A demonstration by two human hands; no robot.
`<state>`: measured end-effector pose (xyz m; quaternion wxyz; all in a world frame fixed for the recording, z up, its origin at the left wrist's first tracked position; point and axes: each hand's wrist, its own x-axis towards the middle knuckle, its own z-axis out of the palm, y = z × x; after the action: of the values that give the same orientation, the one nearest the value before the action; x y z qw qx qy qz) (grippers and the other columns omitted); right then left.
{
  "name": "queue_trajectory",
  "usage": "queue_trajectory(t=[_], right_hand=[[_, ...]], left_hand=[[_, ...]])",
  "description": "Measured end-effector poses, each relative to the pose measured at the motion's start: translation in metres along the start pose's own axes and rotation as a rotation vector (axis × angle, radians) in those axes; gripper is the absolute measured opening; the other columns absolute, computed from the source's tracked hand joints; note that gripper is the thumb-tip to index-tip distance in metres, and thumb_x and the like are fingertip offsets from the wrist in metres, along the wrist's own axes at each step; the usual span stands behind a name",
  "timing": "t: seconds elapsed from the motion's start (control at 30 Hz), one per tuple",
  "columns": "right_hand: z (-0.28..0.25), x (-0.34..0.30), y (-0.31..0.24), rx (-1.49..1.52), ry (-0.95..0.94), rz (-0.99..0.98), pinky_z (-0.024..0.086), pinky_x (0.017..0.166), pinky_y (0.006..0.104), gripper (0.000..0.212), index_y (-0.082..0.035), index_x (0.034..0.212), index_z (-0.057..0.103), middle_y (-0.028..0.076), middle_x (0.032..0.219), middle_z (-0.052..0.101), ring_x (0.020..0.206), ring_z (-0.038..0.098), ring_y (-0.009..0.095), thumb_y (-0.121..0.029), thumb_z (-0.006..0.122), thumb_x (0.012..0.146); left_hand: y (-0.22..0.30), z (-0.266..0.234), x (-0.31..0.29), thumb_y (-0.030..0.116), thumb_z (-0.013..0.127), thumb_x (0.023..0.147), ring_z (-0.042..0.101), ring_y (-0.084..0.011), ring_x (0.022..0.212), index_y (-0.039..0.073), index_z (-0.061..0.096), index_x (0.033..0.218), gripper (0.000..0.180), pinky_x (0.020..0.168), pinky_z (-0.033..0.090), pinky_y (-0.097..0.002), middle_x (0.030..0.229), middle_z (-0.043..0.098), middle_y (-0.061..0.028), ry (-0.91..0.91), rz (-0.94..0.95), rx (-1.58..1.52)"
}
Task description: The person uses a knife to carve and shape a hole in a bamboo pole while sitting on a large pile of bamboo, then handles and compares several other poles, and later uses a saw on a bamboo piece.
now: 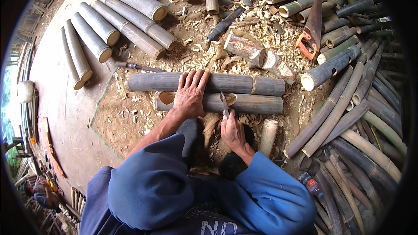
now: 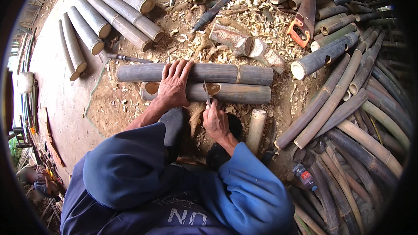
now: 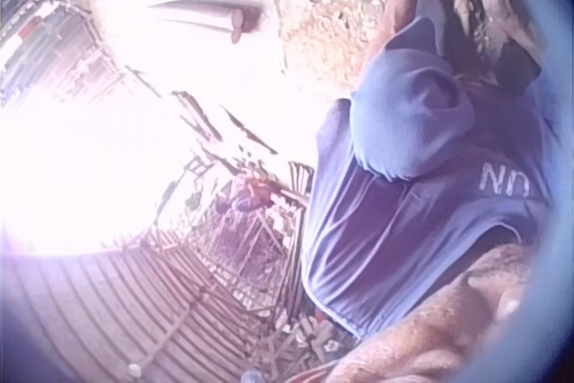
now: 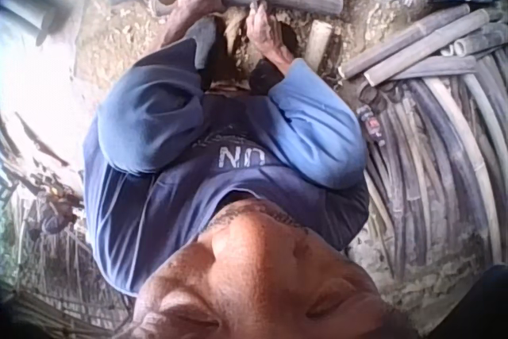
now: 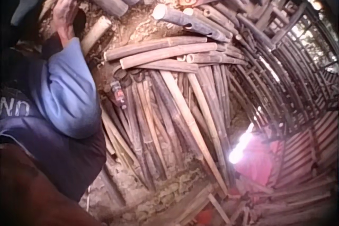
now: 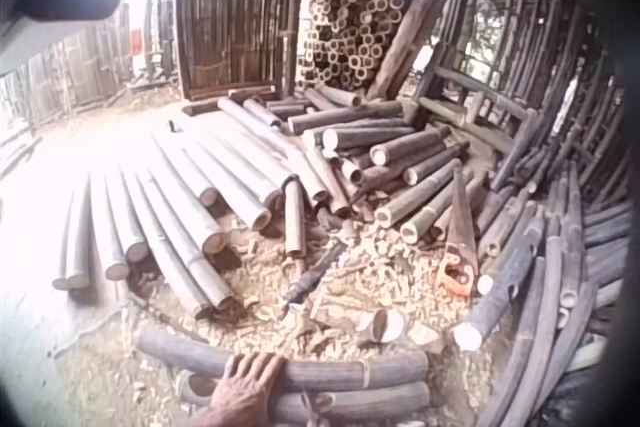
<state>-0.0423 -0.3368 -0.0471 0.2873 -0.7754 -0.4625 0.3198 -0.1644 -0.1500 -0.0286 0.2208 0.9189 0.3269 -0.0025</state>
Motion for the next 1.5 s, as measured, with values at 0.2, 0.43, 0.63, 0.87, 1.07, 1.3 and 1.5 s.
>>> queue_trajectory(t=[0.2,0.43,0.63,0.87,1.07,1.3,1.5], right_hand=[[0.001,0.003,-0.006,-0.050,0.045,-0.022,0.053,0.058,0.0546,0.026,0.008,0.115,0.045,0.033,0.079,0.064,0.070,0.066,0.050,-0.010,0.050,0.097],[-0.011,0.011,-0.019,-0.098,-0.037,0.039,0.052,0.059,0.0566,0.025,0.009,0.110,0.048,0.032,0.070,0.062,0.068,0.065,0.050,-0.014,0.050,0.099],[-0.029,0.012,-0.014,0.083,-0.063,0.180,0.050,0.062,0.0553,0.024,0.007,0.108,0.052,0.031,0.074,0.062,0.073,0.064,0.049,-0.015,0.051,0.100],[-0.037,-0.004,0.010,-0.071,0.181,0.078,0.049,0.061,0.0547,0.023,0.004,0.109,0.054,0.029,0.074,0.062,0.071,0.063,0.049,-0.016,0.050,0.101],[-0.036,0.000,0.018,-0.090,0.170,0.075,0.049,0.059,0.0542,0.023,0.004,0.108,0.055,0.028,0.072,0.063,0.069,0.064,0.048,-0.017,0.051,0.100],[-0.040,0.003,0.007,-0.179,0.136,0.136,0.050,0.060,0.0547,0.021,0.004,0.104,0.056,0.028,0.073,0.064,0.071,0.065,0.048,-0.016,0.053,0.099],[-0.051,0.002,-0.002,-0.158,0.075,0.180,0.051,0.067,0.0537,0.023,0.004,0.105,0.057,0.032,0.080,0.064,0.077,0.064,0.048,-0.017,0.051,0.099]], left_hand=[[-0.001,0.001,0.000,0.024,0.090,0.042,0.032,-0.0366,0.145,0.007,0.028,0.153,0.129,0.122,0.019,-0.0507,0.152,0.037,-0.0177,0.006,0.001,0.001],[-0.001,0.000,0.000,0.024,0.091,0.041,0.032,-0.0366,0.144,0.007,0.028,0.153,0.130,0.122,0.020,-0.0507,0.152,0.037,-0.0175,0.006,0.002,0.004],[-0.002,-0.003,0.001,0.024,0.092,0.040,0.031,-0.0367,0.145,0.008,0.028,0.153,0.131,0.122,0.019,-0.0507,0.151,0.037,-0.0171,0.001,-0.005,0.001],[0.004,-0.006,0.003,0.025,0.094,0.038,0.031,-0.0380,0.145,0.008,0.028,0.152,0.133,0.122,0.018,-0.0514,0.150,0.037,-0.0184,-0.036,-0.011,0.004],[0.003,-0.004,0.002,0.025,0.095,0.038,0.030,-0.0385,0.144,0.007,0.027,0.153,0.134,0.122,0.018,-0.0520,0.150,0.037,-0.0191,-0.026,0.001,0.009],[0.006,-0.007,0.004,0.024,0.094,0.038,0.031,-0.0366,0.143,0.008,0.028,0.152,0.134,0.121,0.019,-0.0515,0.149,0.037,-0.0170,-0.023,-0.010,0.030],[0.002,-0.003,0.003,0.026,0.094,0.040,0.029,-0.0379,0.146,0.006,0.025,0.155,0.136,0.123,0.018,-0.0522,0.154,0.035,-0.0189,-0.040,0.004,0.026]])
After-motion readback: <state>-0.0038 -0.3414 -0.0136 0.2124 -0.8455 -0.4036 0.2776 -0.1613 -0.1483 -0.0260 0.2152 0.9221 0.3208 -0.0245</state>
